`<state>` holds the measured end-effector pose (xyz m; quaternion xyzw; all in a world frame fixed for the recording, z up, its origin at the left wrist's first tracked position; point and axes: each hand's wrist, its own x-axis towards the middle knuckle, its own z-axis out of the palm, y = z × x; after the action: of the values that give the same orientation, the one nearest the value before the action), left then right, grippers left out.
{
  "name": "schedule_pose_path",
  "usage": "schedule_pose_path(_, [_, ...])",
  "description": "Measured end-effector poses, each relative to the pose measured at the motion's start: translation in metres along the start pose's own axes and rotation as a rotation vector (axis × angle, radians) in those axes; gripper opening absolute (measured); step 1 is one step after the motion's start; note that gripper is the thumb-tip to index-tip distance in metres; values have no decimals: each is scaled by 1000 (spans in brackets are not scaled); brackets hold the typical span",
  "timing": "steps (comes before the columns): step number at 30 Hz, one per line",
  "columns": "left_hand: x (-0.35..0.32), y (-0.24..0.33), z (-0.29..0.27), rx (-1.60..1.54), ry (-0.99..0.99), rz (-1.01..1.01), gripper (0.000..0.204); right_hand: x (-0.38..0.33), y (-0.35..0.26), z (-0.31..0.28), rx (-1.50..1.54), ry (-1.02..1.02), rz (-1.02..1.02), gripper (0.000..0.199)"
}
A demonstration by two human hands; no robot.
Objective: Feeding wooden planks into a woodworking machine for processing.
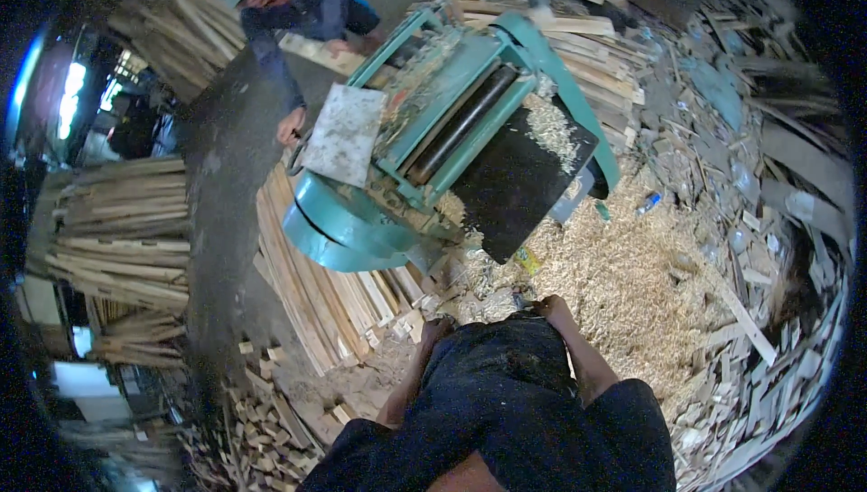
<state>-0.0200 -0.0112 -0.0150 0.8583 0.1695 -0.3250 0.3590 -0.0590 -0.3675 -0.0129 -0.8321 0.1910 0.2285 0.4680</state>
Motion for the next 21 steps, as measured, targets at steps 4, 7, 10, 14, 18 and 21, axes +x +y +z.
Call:
schedule_pose_path(4, [-5, 4, 1, 30, 52, -69, 41, 12, 27, 12, -116, -5, -250, 37])
schedule_pose_path(7, [-13, 11, -4, 84, 90, -8, 40, 28, 48, 26, -202, -1, -286, 36])
schedule_pose_path(10, [-20, 19, -6, 52, 101, 34, 39, 30, 54, 30, -266, 13, -369, 38])
schedule_pose_path(14, [-21, 18, -5, -22, 69, 1, 41, 13, 34, 14, -48, -3, -116, 43])
schedule_pose_path(18, [-13, 9, 1, -57, 64, -14, 41, -1, 2, 0, -23, -3, -179, 44])
schedule_pose_path(21, [-9, 4, 4, -53, 54, -67, 40, -5, -10, -3, -135, -48, 13, 41])
